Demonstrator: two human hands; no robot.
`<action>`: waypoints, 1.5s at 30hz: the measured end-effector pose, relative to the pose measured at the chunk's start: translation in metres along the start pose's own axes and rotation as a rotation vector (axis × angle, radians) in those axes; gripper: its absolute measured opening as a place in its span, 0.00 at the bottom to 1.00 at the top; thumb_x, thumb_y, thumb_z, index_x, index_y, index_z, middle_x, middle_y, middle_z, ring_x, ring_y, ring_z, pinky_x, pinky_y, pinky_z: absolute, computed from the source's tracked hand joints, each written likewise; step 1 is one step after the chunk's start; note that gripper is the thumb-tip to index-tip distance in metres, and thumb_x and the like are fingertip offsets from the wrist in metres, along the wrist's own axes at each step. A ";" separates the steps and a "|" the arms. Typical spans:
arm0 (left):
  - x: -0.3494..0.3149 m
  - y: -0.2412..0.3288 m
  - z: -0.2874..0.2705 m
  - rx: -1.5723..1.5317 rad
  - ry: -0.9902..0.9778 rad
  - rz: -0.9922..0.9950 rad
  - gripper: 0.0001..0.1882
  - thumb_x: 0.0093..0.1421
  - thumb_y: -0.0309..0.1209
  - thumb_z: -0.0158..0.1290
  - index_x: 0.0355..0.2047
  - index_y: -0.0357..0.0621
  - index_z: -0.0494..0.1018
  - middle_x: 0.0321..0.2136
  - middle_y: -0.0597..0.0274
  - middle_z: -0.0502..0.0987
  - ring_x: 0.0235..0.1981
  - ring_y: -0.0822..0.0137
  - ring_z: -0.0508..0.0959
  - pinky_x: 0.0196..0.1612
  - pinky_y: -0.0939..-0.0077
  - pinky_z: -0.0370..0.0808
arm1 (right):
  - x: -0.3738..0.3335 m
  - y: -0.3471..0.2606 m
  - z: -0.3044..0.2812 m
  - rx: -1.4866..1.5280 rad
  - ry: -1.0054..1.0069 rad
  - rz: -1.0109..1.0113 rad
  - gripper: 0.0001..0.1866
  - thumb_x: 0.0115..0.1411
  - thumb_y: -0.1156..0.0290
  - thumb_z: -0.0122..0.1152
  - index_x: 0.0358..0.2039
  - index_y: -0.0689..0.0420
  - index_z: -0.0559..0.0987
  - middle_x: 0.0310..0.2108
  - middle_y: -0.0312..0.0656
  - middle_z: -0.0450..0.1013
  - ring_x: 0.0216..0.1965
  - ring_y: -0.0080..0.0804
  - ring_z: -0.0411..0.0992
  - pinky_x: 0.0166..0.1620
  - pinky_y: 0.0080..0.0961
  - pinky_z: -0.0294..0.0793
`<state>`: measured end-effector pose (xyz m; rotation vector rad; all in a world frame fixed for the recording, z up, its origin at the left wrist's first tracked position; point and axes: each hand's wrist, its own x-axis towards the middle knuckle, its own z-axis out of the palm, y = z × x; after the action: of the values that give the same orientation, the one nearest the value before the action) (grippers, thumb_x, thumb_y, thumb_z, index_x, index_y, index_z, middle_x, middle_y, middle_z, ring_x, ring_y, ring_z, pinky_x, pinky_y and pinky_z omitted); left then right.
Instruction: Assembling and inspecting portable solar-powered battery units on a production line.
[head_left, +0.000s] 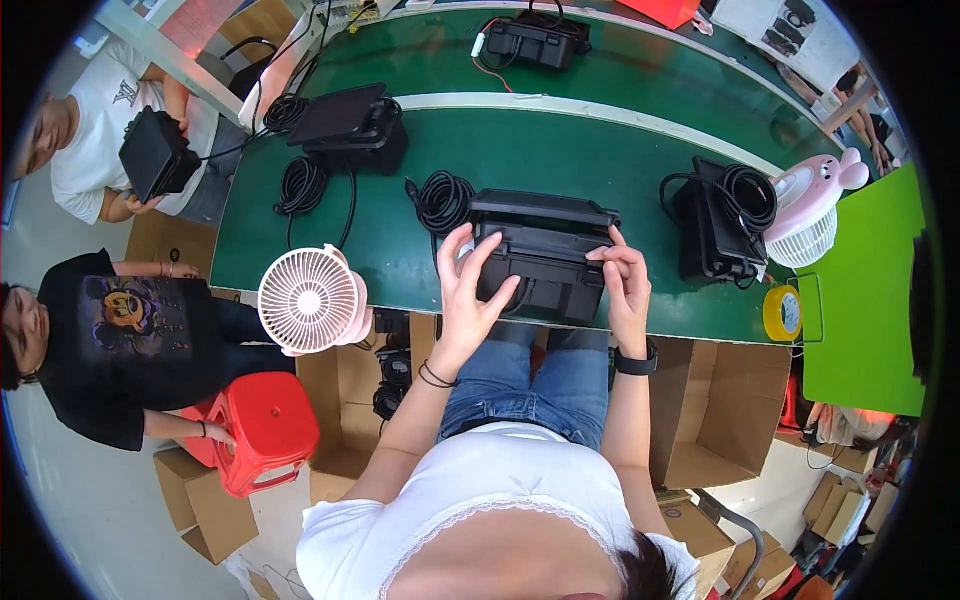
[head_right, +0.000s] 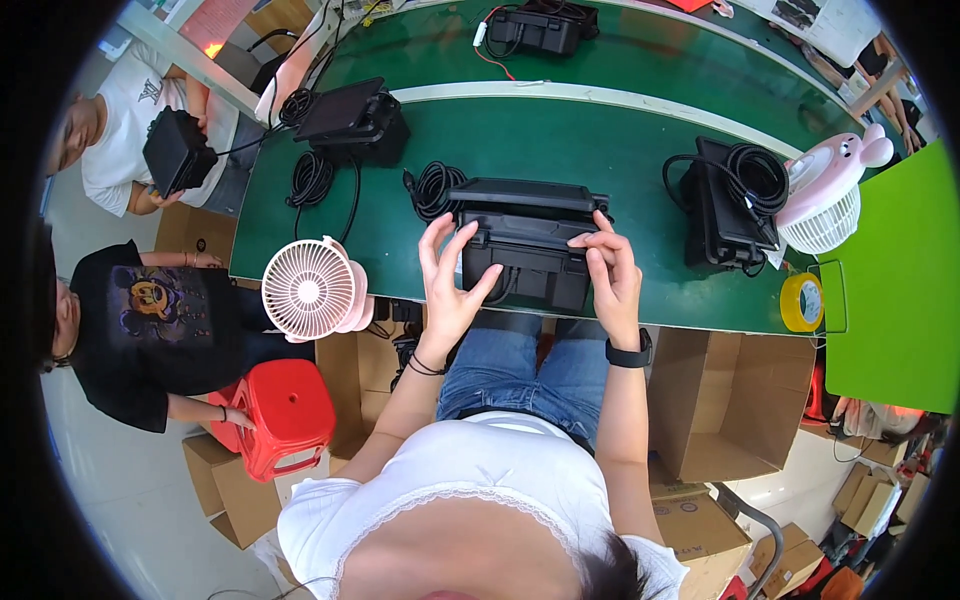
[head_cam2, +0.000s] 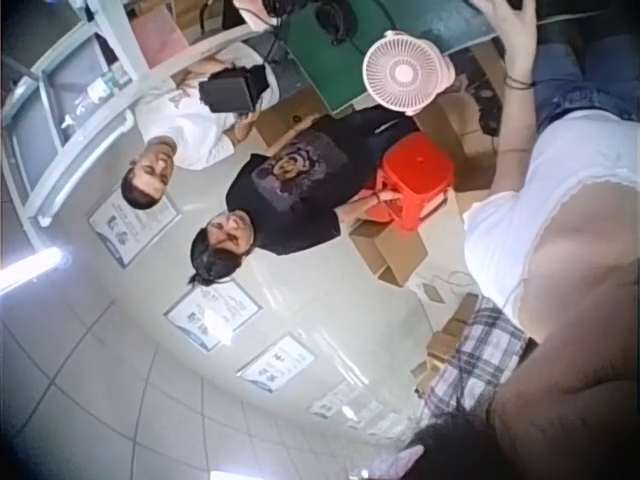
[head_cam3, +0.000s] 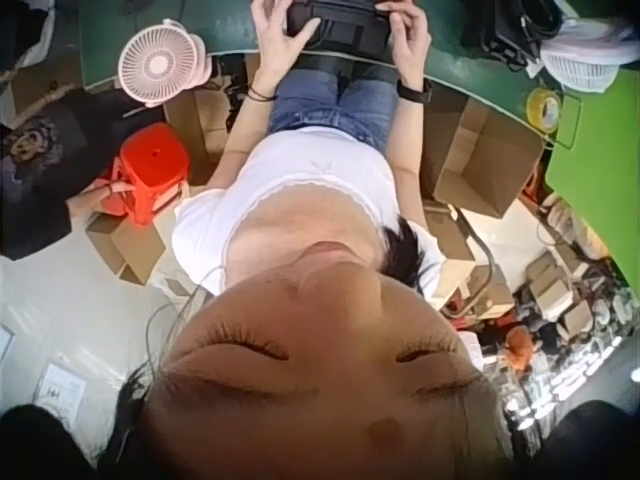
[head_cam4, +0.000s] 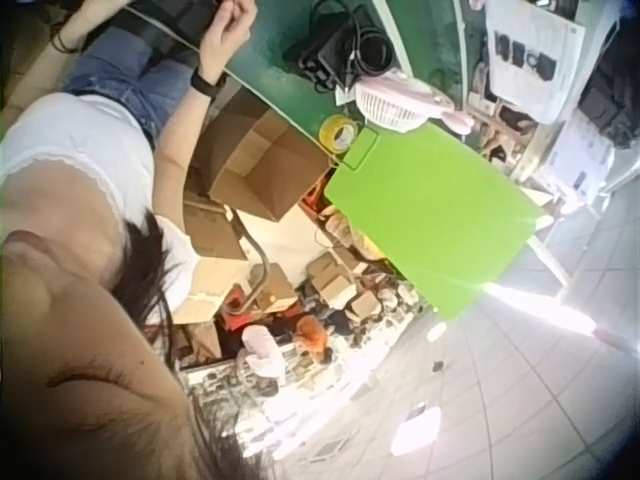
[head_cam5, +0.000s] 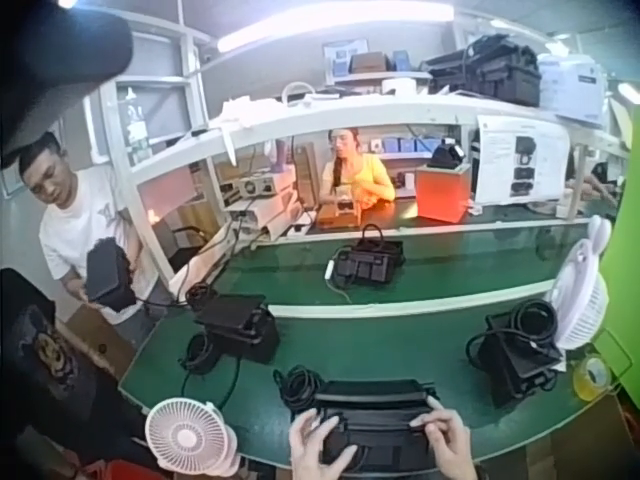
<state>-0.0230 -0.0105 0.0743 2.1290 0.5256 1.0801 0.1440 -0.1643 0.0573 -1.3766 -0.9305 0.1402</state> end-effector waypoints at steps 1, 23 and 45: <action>0.003 0.000 -0.003 0.079 -0.026 0.040 0.29 0.47 0.25 0.66 0.50 0.44 0.69 0.57 0.51 0.58 0.56 0.52 0.67 0.56 0.62 0.69 | 0.000 0.001 0.000 0.011 -0.005 0.006 0.05 0.65 0.78 0.46 0.41 0.60 0.70 0.34 0.42 0.78 0.50 0.31 0.71 0.68 0.44 0.48; -0.010 -0.019 0.010 -0.154 -0.014 -0.018 0.20 0.50 0.22 0.63 0.40 0.44 0.67 0.54 0.51 0.65 0.58 0.47 0.65 0.57 0.59 0.66 | -0.025 -0.035 0.023 0.062 0.229 0.167 0.14 0.58 0.73 0.57 0.45 0.57 0.78 0.62 0.48 0.59 0.64 0.45 0.56 0.64 0.37 0.54; -0.004 -0.018 0.026 -0.558 0.170 -0.213 0.18 0.52 0.20 0.58 0.40 0.44 0.63 0.52 0.55 0.60 0.55 0.62 0.63 0.56 0.69 0.63 | -0.022 -0.004 0.044 0.234 0.405 0.355 0.42 0.56 0.60 0.63 0.65 0.54 0.51 0.63 0.48 0.55 0.64 0.43 0.54 0.65 0.36 0.50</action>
<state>-0.0048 -0.0106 0.0477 1.4743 0.4519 1.1320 0.1006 -0.1445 0.0463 -1.2779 -0.3172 0.2216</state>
